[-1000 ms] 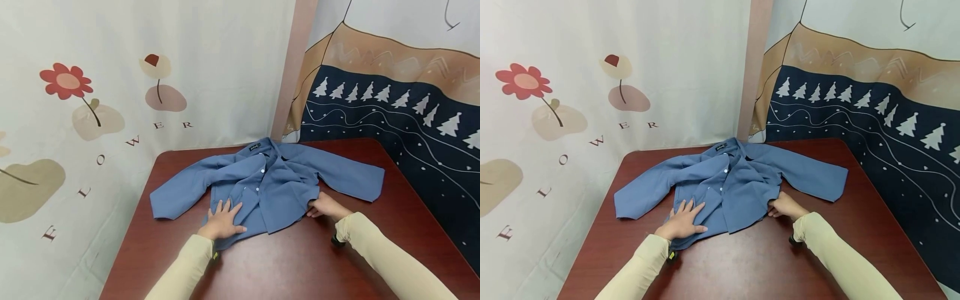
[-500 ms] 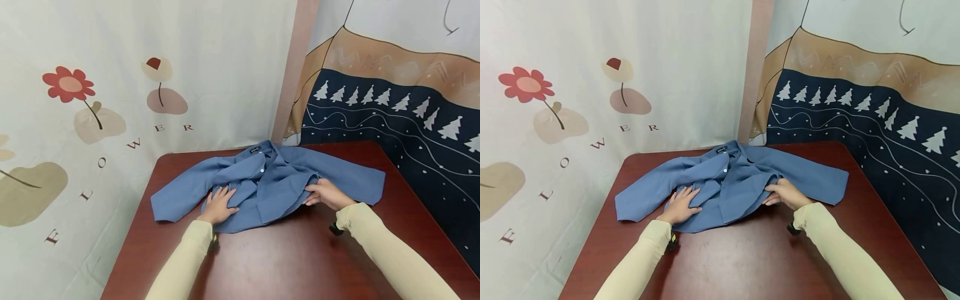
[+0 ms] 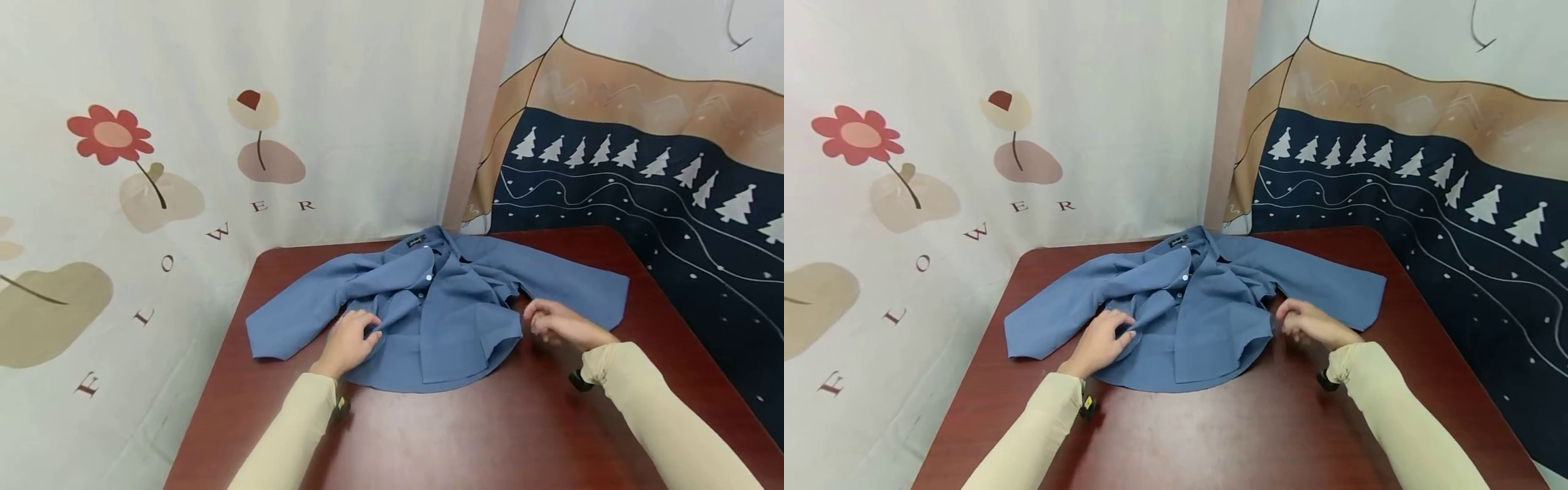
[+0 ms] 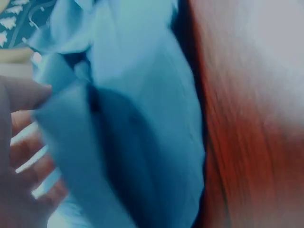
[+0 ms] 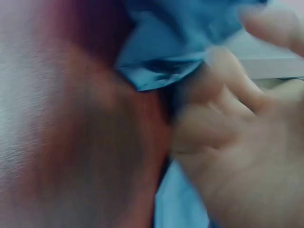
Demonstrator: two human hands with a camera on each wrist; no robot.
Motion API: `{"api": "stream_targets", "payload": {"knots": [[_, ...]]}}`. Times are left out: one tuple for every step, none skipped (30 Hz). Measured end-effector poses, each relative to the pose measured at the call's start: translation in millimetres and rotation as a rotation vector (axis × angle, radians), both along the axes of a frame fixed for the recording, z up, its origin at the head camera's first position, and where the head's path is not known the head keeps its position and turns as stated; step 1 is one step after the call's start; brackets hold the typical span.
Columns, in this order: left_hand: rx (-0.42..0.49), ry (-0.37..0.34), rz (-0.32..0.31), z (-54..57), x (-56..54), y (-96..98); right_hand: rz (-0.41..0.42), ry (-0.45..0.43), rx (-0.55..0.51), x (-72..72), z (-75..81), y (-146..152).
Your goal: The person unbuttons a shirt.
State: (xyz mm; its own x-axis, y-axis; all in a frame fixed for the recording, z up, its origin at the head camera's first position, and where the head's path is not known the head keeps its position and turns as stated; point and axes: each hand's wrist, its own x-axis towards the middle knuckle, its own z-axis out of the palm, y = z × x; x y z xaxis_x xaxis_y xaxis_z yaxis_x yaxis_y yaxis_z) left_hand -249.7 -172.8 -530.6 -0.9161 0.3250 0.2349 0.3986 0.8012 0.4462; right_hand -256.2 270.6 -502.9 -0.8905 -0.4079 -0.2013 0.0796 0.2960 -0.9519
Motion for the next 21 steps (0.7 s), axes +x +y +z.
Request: {"api": "stream_targets", "payload": {"knots": [[0.037,0.001,-0.010,2.6,4.1,0.5,-0.063,0.061,-0.041,-0.4,3.3,0],[0.092,-0.020,-0.026,5.6,7.9,0.9,-0.136,0.121,-0.068,0.0,9.6,-4],[0.147,-0.042,-0.044,8.0,11.0,1.0,-0.205,0.196,-0.086,-0.9,13.4,-8],[0.201,-0.070,-0.059,10.1,13.6,0.9,-0.265,0.261,-0.090,-1.6,17.9,-15],[0.244,-0.104,-0.063,12.0,15.5,0.5,-0.308,0.318,-0.078,-2.3,22.0,-24],[0.265,-0.135,-0.057,12.9,17.1,-0.3,-0.334,0.367,-0.059,-3.2,25.3,-34],[0.276,-0.154,-0.053,13.5,17.3,-1.9,-0.339,0.389,-0.026,-4.1,29.3,-46],[0.260,-0.160,-0.045,14.2,17.9,-4.0,-0.320,0.397,0.020,-5.2,33.1,-59],[0.221,-0.158,-0.025,13.7,18.3,-6.3,-0.279,0.399,0.072,-7.6,33.5,-71],[0.175,-0.160,-0.002,13.2,19.0,-8.7,-0.220,0.375,0.131,-8.7,36.9,-86],[0.129,-0.160,0.022,12.6,20.1,-11.1,-0.158,0.353,0.190,-10.5,38.8,-101],[0.084,-0.157,0.040,11.3,21.2,-13.8,-0.091,0.328,0.247,-12.5,40.5,-115],[0.049,-0.153,0.046,10.0,22.6,-16.4,-0.025,0.302,0.300,-14.9,41.2,-128],[0.017,-0.156,0.048,8.7,24.3,-18.7,0.029,0.277,0.347,-17.8,41.1,-140],[-0.011,-0.159,0.041,7.2,25.8,-20.6,0.067,0.250,0.392,-21.3,39.3,-151],[-0.046,-0.151,0.026,5.5,27.2,-22.3,0.090,0.221,0.432,-24.6,36.9,-161],[-0.084,-0.140,0.008,3.7,28.8,-23.8,0.102,0.198,0.467,-28.3,32.8,-170],[-0.120,-0.126,-0.012,1.9,30.4,-25.0,0.110,0.178,0.494,-31.8,27.5,-176],[-0.154,-0.110,-0.030,0.1,32.1,-26.1,0.106,0.154,0.513,-34.8,21.5,-182],[-0.188,-0.096,-0.043,-1.5,33.8,-27.1,0.098,0.130,0.526,-37.5,14.6,-186],[-0.215,-0.079,-0.053,-2.6,35.4,-28.0,0.087,0.111,0.530,-39.6,7.4,-190]]}}
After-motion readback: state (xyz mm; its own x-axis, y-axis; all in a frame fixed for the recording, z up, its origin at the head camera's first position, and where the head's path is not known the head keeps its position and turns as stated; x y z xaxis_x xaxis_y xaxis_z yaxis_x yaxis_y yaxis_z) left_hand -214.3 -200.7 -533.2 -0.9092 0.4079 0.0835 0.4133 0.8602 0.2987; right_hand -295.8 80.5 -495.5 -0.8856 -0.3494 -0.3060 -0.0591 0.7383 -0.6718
